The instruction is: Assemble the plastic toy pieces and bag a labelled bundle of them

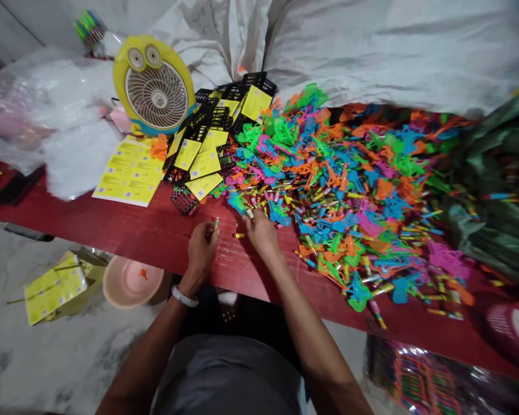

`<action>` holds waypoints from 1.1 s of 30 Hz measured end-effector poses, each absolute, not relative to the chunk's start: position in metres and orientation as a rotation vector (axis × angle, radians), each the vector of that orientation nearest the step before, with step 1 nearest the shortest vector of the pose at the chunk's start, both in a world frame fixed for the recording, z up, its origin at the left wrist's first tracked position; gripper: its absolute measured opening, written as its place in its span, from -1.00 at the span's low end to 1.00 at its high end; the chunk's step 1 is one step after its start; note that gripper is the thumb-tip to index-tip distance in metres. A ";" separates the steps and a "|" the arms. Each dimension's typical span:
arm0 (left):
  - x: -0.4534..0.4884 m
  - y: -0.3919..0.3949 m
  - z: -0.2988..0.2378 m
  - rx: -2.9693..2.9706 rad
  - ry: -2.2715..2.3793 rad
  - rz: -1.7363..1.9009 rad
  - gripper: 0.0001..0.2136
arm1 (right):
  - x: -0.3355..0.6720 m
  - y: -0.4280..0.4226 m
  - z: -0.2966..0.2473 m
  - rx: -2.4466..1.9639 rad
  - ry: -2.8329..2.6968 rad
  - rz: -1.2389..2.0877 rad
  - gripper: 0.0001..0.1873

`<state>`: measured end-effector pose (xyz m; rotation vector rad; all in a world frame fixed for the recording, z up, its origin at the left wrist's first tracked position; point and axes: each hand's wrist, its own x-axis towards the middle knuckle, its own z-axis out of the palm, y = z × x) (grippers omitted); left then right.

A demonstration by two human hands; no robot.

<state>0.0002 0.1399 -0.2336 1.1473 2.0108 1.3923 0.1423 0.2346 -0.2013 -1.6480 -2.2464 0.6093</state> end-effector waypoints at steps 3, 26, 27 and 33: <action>0.022 0.146 -0.233 1.299 1.843 1.425 -0.84 | 0.168 0.228 -0.212 -1.449 -1.955 0.637 -0.71; 0.031 0.096 -0.179 1.054 1.412 1.161 -0.78 | 0.221 0.161 -0.175 -0.903 -1.975 0.902 -0.69; 0.034 0.095 -0.179 1.121 1.420 1.129 -0.79 | 0.220 0.161 -0.175 -0.876 -2.011 0.866 -0.69; 0.033 0.089 -0.180 1.373 1.489 1.061 -0.80 | 0.222 0.159 -0.183 -0.828 -2.111 0.908 -0.69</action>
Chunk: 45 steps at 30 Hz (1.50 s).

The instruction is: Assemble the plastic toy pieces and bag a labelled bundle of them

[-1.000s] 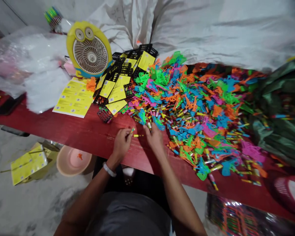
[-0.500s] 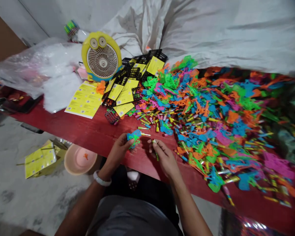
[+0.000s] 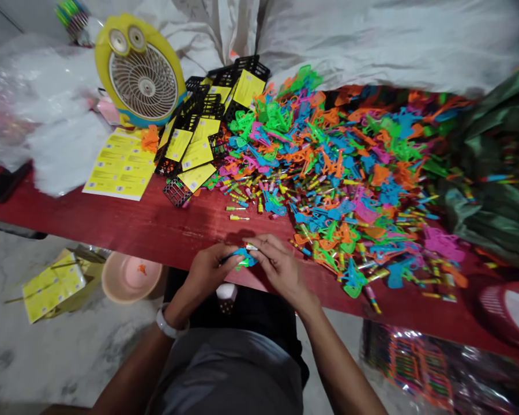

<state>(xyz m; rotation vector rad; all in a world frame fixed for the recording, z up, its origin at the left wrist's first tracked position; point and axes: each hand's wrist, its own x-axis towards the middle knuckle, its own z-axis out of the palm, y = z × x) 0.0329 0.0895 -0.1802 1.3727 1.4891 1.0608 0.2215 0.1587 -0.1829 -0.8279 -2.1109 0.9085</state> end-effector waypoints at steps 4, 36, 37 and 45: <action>0.029 0.089 -0.179 1.377 1.479 1.070 -0.81 | 0.224 0.158 -0.188 -0.855 -2.076 1.037 -0.68; 0.039 0.145 -0.191 1.473 1.394 1.059 -0.58 | 0.319 0.177 -0.181 -1.253 -1.888 0.211 -0.71; 0.039 0.151 -0.197 1.511 1.436 1.091 -0.54 | 0.330 0.187 -0.179 -1.343 -1.812 0.009 -0.65; 0.048 0.164 -0.243 1.687 1.646 1.089 -0.66 | 0.248 0.243 -0.209 -1.512 -2.083 -0.059 -0.71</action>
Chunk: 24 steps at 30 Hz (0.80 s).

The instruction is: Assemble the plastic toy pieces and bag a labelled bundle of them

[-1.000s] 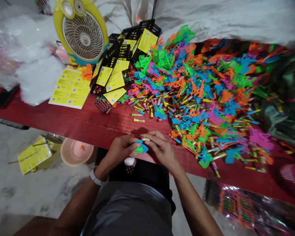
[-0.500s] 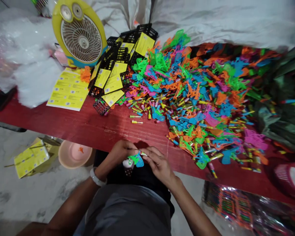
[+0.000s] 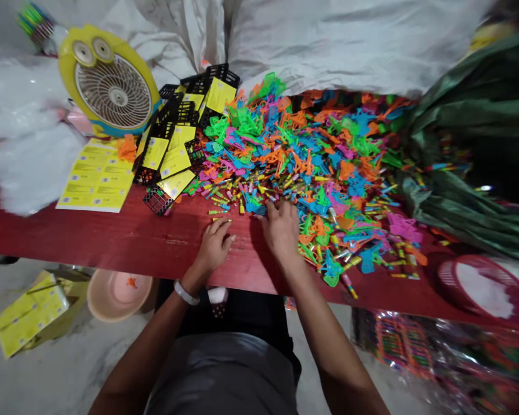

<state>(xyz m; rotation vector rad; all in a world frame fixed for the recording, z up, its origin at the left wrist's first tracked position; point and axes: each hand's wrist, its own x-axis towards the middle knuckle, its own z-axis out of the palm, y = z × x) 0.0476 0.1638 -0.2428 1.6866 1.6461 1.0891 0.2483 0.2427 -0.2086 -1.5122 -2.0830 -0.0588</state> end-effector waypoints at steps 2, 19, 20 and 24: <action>0.048 0.158 -0.240 1.611 1.645 1.143 -0.69 | 0.230 0.251 -0.213 -1.545 -2.089 -0.031 -0.77; 0.046 0.111 -0.213 0.491 1.318 1.379 -0.71 | 0.217 0.155 -0.226 -0.907 -1.765 1.212 -0.61; 0.046 0.109 -0.211 0.498 1.310 1.374 -0.70 | 0.218 0.155 -0.227 -0.930 -1.718 1.278 -0.64; 0.050 0.102 -0.203 0.557 1.284 1.316 -0.66 | 0.219 0.153 -0.224 -1.031 -1.749 1.339 -0.71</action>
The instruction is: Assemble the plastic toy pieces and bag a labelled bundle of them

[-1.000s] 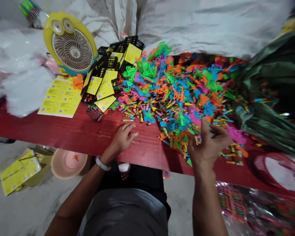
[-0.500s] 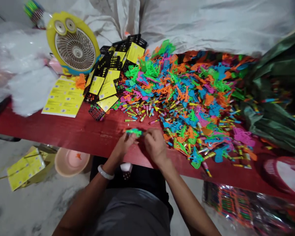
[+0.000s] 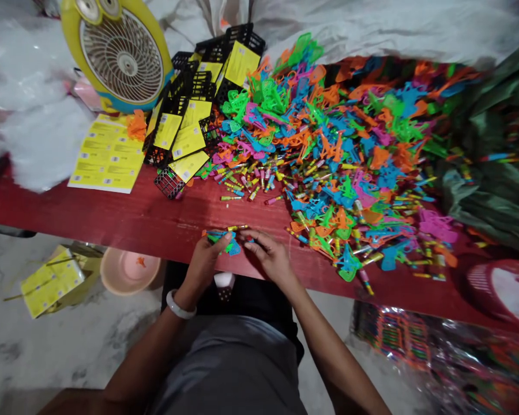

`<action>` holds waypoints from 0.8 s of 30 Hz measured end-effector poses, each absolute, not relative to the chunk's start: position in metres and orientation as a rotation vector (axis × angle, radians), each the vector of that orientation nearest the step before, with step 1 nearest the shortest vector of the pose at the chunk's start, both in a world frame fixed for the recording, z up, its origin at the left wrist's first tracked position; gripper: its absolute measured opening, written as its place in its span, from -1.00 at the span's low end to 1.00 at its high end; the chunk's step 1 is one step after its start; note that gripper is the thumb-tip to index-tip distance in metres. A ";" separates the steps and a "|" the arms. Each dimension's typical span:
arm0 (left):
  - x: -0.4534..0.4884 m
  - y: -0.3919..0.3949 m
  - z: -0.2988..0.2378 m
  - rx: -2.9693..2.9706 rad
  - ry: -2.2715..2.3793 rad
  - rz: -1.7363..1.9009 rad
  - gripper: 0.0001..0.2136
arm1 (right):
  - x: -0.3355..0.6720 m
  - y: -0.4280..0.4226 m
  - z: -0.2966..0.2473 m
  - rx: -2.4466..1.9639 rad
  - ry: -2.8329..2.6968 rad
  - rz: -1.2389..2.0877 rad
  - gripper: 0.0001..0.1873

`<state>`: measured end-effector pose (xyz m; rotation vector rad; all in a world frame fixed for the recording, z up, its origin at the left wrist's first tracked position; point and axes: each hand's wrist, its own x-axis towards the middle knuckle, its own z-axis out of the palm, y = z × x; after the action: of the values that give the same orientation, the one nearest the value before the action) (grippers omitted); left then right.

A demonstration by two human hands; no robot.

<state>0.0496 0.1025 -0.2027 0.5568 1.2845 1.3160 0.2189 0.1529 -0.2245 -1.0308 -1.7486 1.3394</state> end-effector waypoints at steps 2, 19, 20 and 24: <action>0.052 0.100 -0.200 0.578 1.266 1.295 -0.64 | 0.217 0.150 -0.224 -1.062 -1.750 1.362 -0.70; 0.061 0.099 -0.195 0.577 1.282 1.295 -0.66 | 0.215 0.146 -0.224 -0.982 -1.769 1.336 -0.74; 0.063 0.098 -0.195 0.569 1.290 1.306 -0.66 | 0.215 0.145 -0.224 -0.980 -1.777 1.327 -0.74; 0.066 0.097 -0.200 0.547 1.289 1.339 -0.66 | 0.214 0.145 -0.223 -0.988 -1.803 1.313 -0.73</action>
<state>0.0664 0.0971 -0.2001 0.5469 1.2890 1.3389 0.2141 0.1451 -0.2226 -0.9876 -1.8032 1.3133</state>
